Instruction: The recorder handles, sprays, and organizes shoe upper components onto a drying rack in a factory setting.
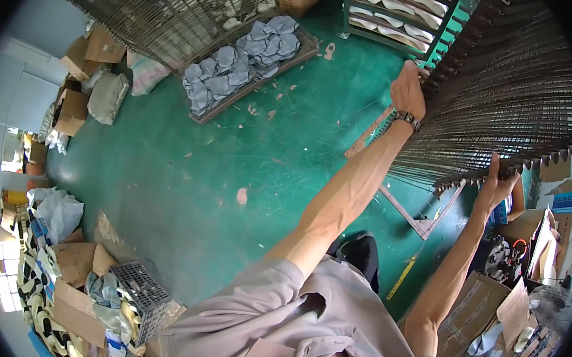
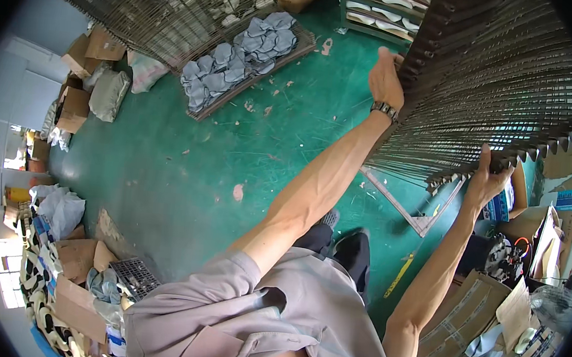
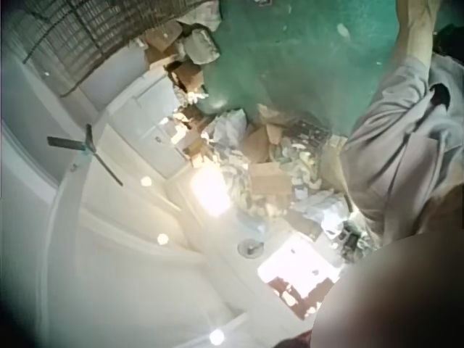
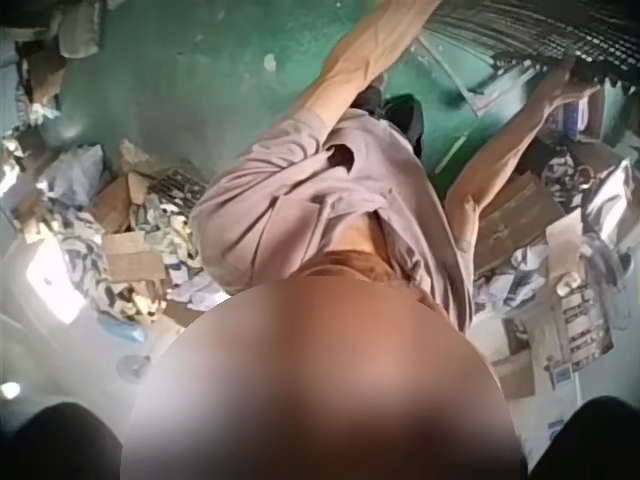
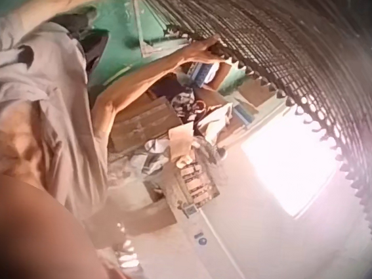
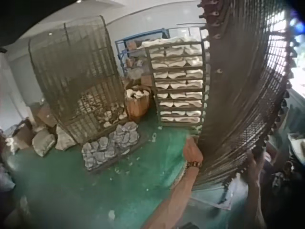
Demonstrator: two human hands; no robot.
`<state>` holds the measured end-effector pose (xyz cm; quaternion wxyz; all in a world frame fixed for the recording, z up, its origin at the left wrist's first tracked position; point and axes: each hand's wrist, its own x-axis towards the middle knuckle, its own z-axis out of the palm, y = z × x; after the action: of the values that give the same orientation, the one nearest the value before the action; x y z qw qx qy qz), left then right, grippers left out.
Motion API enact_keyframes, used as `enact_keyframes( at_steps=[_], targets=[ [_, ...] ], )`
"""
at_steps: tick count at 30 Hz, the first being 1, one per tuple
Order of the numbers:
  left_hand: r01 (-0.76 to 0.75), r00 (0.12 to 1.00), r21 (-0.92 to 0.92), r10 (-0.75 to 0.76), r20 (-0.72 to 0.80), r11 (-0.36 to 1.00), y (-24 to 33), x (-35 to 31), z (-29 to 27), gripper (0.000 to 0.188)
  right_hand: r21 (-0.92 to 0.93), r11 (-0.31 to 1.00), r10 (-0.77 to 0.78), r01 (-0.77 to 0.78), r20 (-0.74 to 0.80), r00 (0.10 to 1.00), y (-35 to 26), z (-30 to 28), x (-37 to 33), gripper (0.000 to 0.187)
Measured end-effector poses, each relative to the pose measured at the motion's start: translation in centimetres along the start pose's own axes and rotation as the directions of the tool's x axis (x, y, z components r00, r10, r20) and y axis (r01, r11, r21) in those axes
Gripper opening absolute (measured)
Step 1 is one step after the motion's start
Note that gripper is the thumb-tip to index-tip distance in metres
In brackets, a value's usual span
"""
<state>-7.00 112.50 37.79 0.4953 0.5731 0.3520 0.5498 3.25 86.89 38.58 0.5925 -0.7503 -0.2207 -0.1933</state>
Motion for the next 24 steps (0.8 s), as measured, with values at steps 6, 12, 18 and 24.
enact_keyframes(
  at_steps=[6, 12, 18, 24],
  targets=[
    [-0.052, 0.991, 0.005, 0.051, 0.124, 0.999, 3.1, -5.1, -11.8, 0.076, 0.072, 0.997, 0.019, -0.018, -0.009, 1.0, -6.9, -3.8, -10.1, 0.049],
    [-0.056, 0.992, 0.002, 0.056, 0.116, 0.998, 5.2, -11.8, -20.7, 0.068, 0.097, 0.992, 0.083, -0.078, -0.05, 0.995, -11.0, -8.9, -19.5, 0.051],
    [-0.433, 0.877, 0.386, 0.48, -0.027, 0.814, 4.3, -14.4, -29.6, 0.029, 0.001, 0.999, -0.033, 0.033, -0.007, 0.999, -16.2, -9.9, -26.2, 0.025],
    [0.041, 0.998, -0.45, -0.055, -0.018, 0.892, 4.8, -18.4, -43.0, 0.085, 0.146, 0.989, 0.012, -0.015, 0.021, 1.0, -22.3, -9.3, -38.2, 0.07]
  ],
)
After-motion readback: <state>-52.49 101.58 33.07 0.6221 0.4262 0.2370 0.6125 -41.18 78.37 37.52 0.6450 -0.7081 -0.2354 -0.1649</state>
